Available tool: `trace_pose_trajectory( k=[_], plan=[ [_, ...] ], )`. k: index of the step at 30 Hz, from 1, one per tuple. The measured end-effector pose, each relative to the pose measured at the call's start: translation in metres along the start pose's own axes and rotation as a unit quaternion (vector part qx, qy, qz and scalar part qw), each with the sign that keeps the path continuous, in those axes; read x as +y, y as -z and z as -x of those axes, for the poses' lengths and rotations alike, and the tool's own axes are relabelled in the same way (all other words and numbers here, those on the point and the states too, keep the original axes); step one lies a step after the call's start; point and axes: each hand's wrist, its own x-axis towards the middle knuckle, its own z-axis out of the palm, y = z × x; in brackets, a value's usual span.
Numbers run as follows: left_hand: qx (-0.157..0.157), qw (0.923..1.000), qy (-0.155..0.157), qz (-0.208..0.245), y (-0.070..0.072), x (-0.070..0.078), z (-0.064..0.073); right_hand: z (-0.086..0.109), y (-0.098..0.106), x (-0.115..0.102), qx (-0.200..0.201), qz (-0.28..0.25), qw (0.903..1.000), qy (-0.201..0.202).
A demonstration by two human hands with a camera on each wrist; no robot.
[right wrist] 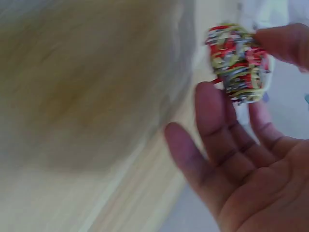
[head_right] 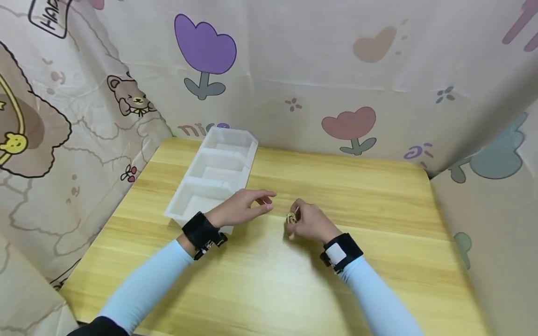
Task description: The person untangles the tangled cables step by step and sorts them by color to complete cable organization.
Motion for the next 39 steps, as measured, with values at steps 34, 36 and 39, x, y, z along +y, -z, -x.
trace_pose_trajectory(
  k=[34,36,39],
  plan=[
    [0.255,0.9507,-0.005,0.176,-0.023,0.034,-0.010,0.013,0.040,-0.101,0.085,-0.202,0.9666,0.133],
    [0.255,0.9466,-0.001,0.197,-0.021,0.041,-0.009,0.013,0.040,-0.103,0.093,-0.193,0.9661,0.144],
    [0.254,0.9430,-0.003,0.215,-0.013,0.057,-0.005,0.013,0.039,-0.102,0.111,-0.174,0.9642,0.166]
  ],
)
